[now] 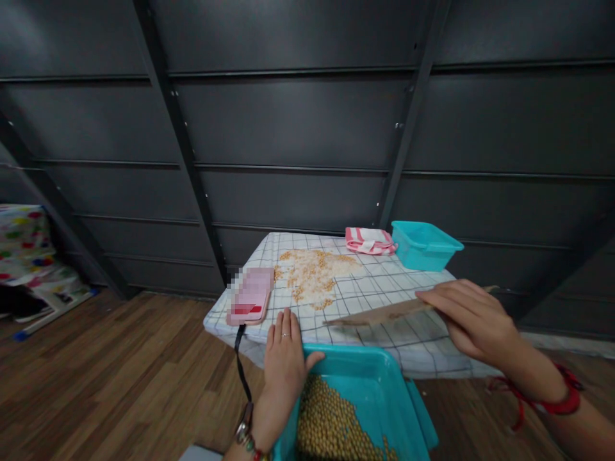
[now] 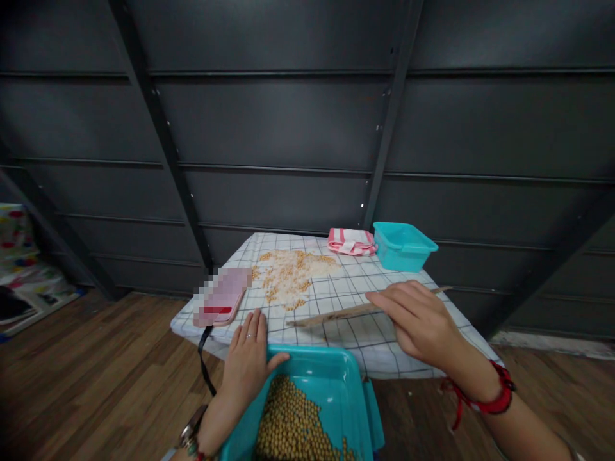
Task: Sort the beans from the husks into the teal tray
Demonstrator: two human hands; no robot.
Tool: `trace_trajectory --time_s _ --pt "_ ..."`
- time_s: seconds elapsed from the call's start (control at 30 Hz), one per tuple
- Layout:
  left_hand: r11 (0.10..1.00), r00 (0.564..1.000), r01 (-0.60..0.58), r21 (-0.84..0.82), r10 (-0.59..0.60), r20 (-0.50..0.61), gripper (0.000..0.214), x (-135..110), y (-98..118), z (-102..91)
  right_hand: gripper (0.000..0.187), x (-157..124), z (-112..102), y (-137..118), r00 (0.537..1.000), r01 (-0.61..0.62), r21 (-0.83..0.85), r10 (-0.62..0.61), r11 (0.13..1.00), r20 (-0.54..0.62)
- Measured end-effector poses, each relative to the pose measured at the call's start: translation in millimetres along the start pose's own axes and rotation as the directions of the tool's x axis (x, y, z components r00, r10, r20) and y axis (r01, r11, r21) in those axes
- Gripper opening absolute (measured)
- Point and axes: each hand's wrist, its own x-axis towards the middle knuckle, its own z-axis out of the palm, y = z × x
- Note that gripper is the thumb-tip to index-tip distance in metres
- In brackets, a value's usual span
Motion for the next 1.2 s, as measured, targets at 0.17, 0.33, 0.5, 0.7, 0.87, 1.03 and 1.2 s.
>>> trace_trajectory --time_s 0.17,0.33,0.5,0.7,0.87,1.03,1.2 --pt "1.000 1.000 0.001 0.015 -0.001 0.021 0.086 2 2 -5.8 0.046 -5 12 3 0.998 -0.033 -0.126 0.040 0.991 0.057" --pt "0.999 0.999 0.030 0.029 -0.031 0.039 0.087 4 6 -6.8 0.047 -9 5 -5 0.995 0.006 -0.114 0.006 0.993 0.098" --pt "0.998 0.997 0.038 0.043 -0.041 0.058 0.084 6 8 -8.6 0.045 -10 -3 -16 0.993 -0.008 -0.080 0.017 0.997 0.116" --pt "0.998 0.996 0.030 0.060 -0.035 0.085 0.081 6 10 -12.3 0.043 -9 -16 -29 0.985 -0.035 0.006 0.034 0.999 0.171" --pt "0.998 0.997 0.032 0.051 -0.036 0.066 0.081 5 10 -9.7 0.041 -6 -24 -24 0.993 -0.021 0.009 0.020 1.000 0.115" --pt "0.998 0.998 0.051 0.025 -0.052 0.042 0.083 4 10 -3.9 0.039 0 -5 -4 0.998 -0.045 -0.103 0.049 0.994 0.041" --pt "0.999 0.999 0.043 0.028 -0.043 0.032 0.083 4 8 -3.5 0.039 9 29 10 0.995 -0.070 -0.186 0.081 0.980 0.054"
